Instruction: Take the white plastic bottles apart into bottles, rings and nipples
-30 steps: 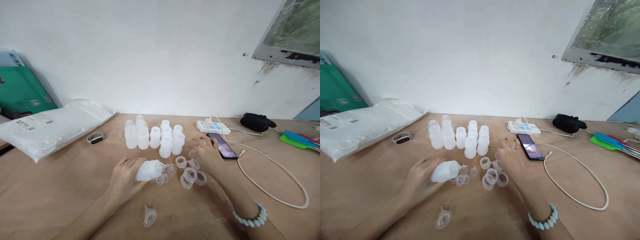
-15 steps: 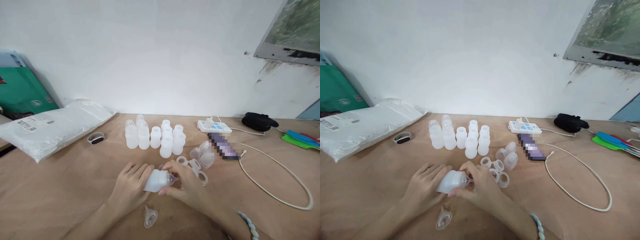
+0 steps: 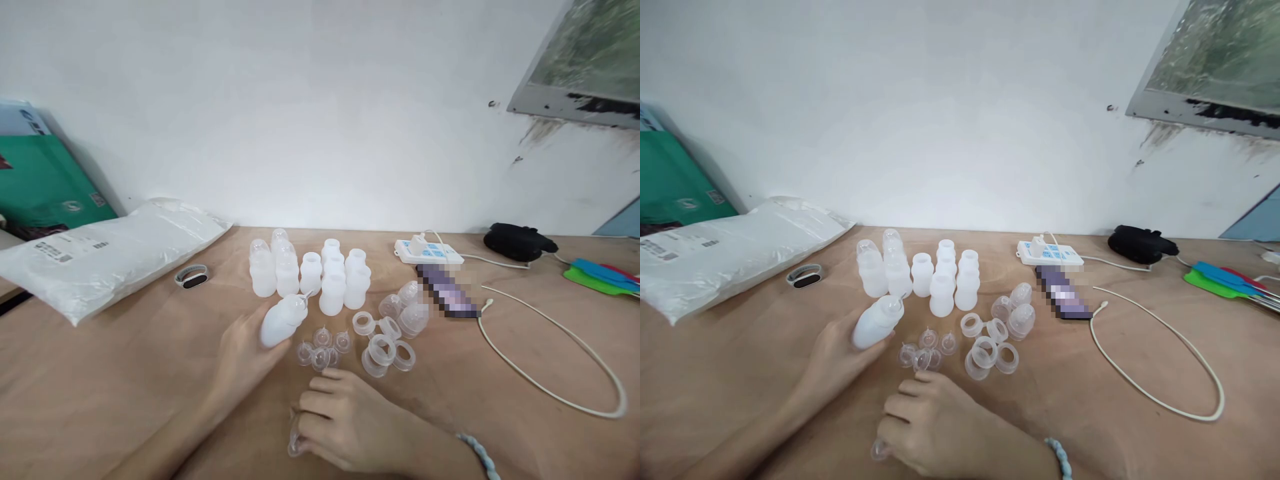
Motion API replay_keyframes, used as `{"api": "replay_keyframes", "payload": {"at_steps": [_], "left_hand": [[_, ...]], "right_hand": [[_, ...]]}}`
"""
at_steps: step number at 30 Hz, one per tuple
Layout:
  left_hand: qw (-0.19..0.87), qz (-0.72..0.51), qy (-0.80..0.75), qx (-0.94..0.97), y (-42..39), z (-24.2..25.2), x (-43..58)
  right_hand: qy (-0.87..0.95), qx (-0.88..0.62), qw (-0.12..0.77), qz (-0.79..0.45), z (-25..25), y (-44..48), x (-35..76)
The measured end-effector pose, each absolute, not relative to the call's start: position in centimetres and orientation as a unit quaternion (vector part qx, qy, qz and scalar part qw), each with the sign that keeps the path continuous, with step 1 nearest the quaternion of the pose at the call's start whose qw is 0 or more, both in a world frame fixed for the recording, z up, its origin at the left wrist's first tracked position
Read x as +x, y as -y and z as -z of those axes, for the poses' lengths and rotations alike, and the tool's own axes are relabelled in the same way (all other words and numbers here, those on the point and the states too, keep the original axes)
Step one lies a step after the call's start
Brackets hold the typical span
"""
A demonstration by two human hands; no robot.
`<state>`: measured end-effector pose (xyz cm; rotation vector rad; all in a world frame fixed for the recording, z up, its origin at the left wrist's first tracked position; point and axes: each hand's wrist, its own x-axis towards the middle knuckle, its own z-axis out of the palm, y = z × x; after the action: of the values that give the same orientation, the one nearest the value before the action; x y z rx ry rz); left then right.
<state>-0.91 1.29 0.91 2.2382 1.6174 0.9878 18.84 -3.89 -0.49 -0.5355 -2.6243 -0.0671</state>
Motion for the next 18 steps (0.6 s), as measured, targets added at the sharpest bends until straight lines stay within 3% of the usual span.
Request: {"api": "replay_keyframes", "payload": {"at_steps": [4, 9, 18], "left_hand": [[0.097, -0.342, -0.541, 0.762, -1.2, -0.9, -0.9], [0.092, -0.338, -0.551, 0.758, -1.2, -0.8, -1.0], [0.122, -0.327, -0.565, 0.748, -1.1, -1.0, -0.7]], "right_hand": [[0.926, -0.21, 0.309, 0.043, 0.3, 3.6, 19.3], [0.819, -0.376, 0.421, 0.105, -1.2, 1.8, 21.5], [0.858, -0.382, 0.297, 0.174, -0.4, -0.1, 22.8]]}}
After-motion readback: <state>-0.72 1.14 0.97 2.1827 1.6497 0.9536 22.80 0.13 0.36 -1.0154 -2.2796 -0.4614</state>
